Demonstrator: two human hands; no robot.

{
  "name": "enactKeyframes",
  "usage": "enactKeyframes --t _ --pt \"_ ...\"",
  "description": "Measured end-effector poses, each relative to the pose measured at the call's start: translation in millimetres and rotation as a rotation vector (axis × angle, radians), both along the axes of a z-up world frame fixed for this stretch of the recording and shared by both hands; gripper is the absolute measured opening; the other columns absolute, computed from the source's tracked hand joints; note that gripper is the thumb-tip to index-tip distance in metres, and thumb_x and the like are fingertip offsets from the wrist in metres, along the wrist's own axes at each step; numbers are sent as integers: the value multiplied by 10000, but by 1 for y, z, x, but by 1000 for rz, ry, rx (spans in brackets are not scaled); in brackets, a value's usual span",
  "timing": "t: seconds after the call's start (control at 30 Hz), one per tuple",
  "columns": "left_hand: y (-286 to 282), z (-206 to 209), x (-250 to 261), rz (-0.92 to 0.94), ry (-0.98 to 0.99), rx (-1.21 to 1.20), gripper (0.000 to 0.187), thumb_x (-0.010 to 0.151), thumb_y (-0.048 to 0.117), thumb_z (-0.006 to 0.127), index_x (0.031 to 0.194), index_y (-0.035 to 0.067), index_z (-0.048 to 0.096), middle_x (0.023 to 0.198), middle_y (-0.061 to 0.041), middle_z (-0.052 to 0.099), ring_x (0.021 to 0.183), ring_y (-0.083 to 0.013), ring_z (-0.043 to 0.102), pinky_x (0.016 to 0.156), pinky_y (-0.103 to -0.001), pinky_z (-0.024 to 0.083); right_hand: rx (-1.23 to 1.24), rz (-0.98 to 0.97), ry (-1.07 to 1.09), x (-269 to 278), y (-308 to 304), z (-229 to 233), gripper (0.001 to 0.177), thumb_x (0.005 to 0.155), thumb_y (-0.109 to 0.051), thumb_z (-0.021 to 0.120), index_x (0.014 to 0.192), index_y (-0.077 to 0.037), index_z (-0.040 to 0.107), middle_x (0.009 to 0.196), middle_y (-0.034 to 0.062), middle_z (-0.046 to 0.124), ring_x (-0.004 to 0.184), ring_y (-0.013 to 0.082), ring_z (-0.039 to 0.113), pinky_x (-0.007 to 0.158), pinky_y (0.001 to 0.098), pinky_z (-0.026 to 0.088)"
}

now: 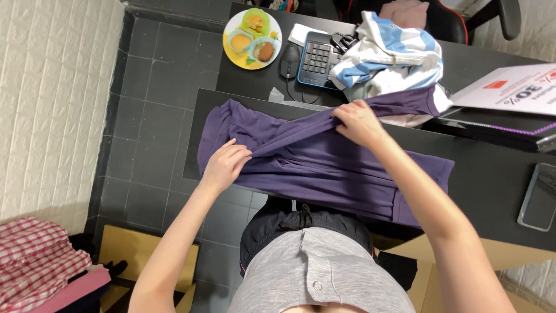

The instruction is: Folding various items of clothing on a desk and placing them into a cardboard box.

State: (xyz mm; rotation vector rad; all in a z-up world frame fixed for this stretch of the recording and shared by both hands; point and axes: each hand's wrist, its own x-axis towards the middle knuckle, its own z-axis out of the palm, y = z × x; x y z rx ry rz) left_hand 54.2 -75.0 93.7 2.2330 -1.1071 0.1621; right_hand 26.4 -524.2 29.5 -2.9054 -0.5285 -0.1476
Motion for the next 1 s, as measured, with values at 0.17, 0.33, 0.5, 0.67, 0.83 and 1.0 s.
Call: enactKeyframes --t 0.17,0.33,0.5,0.67,0.83,1.0 --pt "-4 20 4 -7 103 -79 102 989 89 715 1079 65 758 1042 -80 776 1098 -236 742 1131 -444 499 -63 -215 -36 -20 -75 -16 357 713 -247 849 1024 -205 677 1020 -6 726 1101 167 722 1143 352 460" --pt "-8 28 3 -82 108 -81 110 1002 89 696 1090 56 753 1076 -95 782 1098 -264 740 1112 -445 517 242 -432 -66 -53 -97 57 255 845 -152 717 1060 -132 582 1039 92 618 969 348 697 929 456 546" --pt "7 22 9 -13 102 29 128 978 120 752 1104 110 775 1078 -52 785 1125 -260 728 1078 -414 554 725 -533 -25 -91 -102 120 230 915 -48 680 1101 -181 705 909 24 710 948 228 729 897 369 531" --pt "28 20 21 20 303 70 120 1016 114 727 1125 90 770 1080 -77 787 1117 -288 728 1027 -426 571 509 -524 351 -144 -84 217 290 847 -142 773 1124 -70 722 997 173 776 1043 406 724 895 518 543" --pt "18 40 24 9 459 96 132 1037 105 687 1139 102 771 1089 -72 792 1090 -290 736 992 -435 570 258 -708 660 -191 -93 233 366 893 -319 742 1192 -108 740 1092 142 803 1109 370 734 968 515 547" --pt "12 27 33 10 595 90 170 1102 95 580 1191 69 722 1121 -106 757 1094 -299 715 994 -464 541 229 -934 748 -241 -109 215 315 930 -237 646 1212 -162 767 1140 94 805 1092 364 744 948 481 554"
